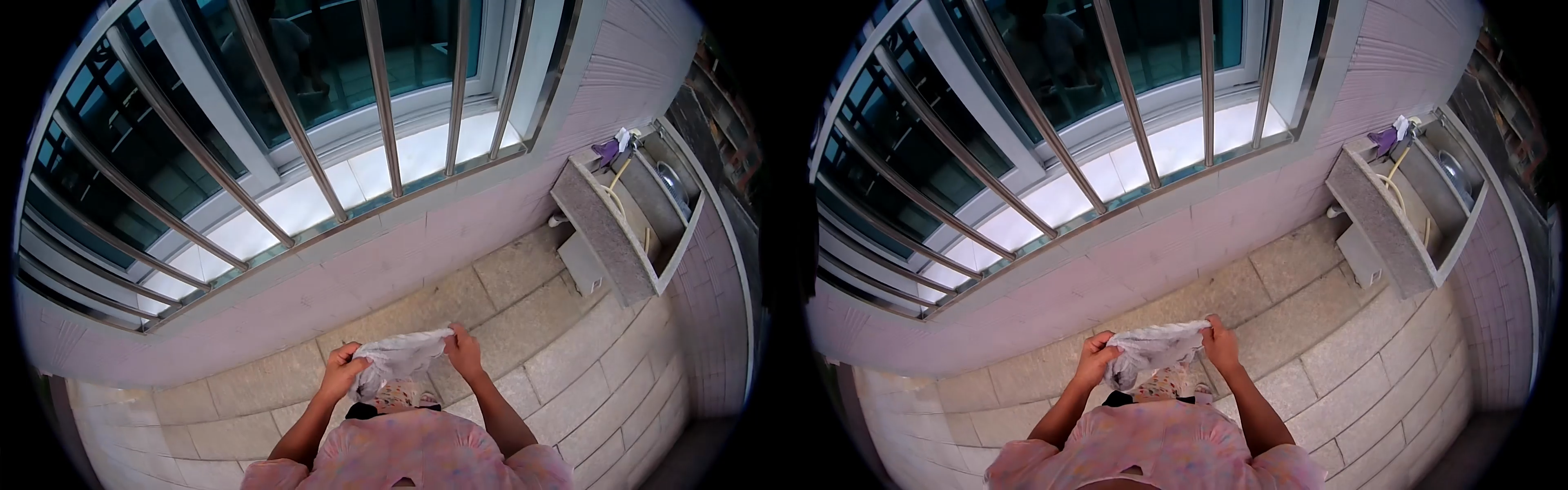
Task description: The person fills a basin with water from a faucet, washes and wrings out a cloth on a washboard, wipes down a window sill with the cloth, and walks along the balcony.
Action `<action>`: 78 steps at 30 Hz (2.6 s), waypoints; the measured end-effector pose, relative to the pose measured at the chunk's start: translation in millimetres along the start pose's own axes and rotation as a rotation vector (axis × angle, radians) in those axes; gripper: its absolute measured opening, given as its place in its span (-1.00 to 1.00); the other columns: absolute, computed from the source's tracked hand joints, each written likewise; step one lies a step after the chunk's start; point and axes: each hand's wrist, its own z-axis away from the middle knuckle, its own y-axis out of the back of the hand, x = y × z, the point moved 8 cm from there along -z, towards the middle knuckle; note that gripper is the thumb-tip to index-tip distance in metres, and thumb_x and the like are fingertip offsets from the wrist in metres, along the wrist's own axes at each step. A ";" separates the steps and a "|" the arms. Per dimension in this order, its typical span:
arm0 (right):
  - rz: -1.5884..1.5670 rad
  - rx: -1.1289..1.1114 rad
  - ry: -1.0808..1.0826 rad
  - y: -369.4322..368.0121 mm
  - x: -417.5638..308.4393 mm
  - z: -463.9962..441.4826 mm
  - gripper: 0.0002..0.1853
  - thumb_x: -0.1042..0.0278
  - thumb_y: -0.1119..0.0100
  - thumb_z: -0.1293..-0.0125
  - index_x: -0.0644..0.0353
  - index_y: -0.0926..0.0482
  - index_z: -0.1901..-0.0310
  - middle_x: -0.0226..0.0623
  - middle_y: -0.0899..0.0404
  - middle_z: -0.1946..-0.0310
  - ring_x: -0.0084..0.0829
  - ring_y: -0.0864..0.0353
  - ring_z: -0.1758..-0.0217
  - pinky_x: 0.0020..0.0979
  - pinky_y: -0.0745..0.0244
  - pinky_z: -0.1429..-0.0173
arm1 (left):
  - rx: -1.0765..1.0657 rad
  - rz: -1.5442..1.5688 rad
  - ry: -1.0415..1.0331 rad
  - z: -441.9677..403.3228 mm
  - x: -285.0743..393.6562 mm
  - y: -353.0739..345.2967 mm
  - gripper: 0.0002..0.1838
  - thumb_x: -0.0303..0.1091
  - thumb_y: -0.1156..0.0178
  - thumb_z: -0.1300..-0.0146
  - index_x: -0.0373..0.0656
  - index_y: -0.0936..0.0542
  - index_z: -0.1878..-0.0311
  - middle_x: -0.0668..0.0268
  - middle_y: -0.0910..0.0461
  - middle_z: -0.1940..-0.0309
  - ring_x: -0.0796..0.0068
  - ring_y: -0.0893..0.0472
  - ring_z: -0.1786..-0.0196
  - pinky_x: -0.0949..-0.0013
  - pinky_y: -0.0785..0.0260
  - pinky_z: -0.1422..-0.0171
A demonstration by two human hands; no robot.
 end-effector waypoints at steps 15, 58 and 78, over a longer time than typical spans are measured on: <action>-0.414 0.488 0.511 48.0 -145.8 -168.7 -0.70 0.62 0.07 -0.13 0.32 -0.34 0.06 -0.13 -0.42 0.26 -0.33 -0.44 0.24 -0.45 -0.33 0.14 | -0.001 -0.026 -0.042 -139.4 71.8 -2.8 -0.90 -0.50 -0.09 -0.03 -0.27 -0.51 0.35 0.47 -0.49 0.48 0.73 -0.37 0.41 0.61 -0.22 0.29; 0.547 0.009 0.763 -1.7 -160.0 -259.5 -0.31 0.47 0.10 -0.16 0.41 0.20 -0.26 0.12 -0.42 0.10 -0.03 -0.37 -0.04 -0.11 -0.02 -0.28 | 0.124 -0.127 -0.101 -168.8 64.7 -64.1 -0.85 -0.51 -0.09 -0.06 -0.28 -0.48 0.26 0.46 -0.45 0.47 0.73 -0.34 0.40 0.61 -0.23 0.30; 0.525 -0.130 0.617 -6.9 -193.8 -316.8 -0.29 0.52 0.10 -0.15 0.40 0.24 -0.27 0.11 -0.45 0.23 -0.01 -0.42 0.07 -0.09 -0.02 -0.28 | 0.109 -0.047 -0.120 -185.7 75.8 -79.5 -0.88 -0.47 -0.10 -0.08 -0.28 -0.49 0.30 0.47 -0.46 0.49 0.75 -0.33 0.41 0.61 -0.23 0.33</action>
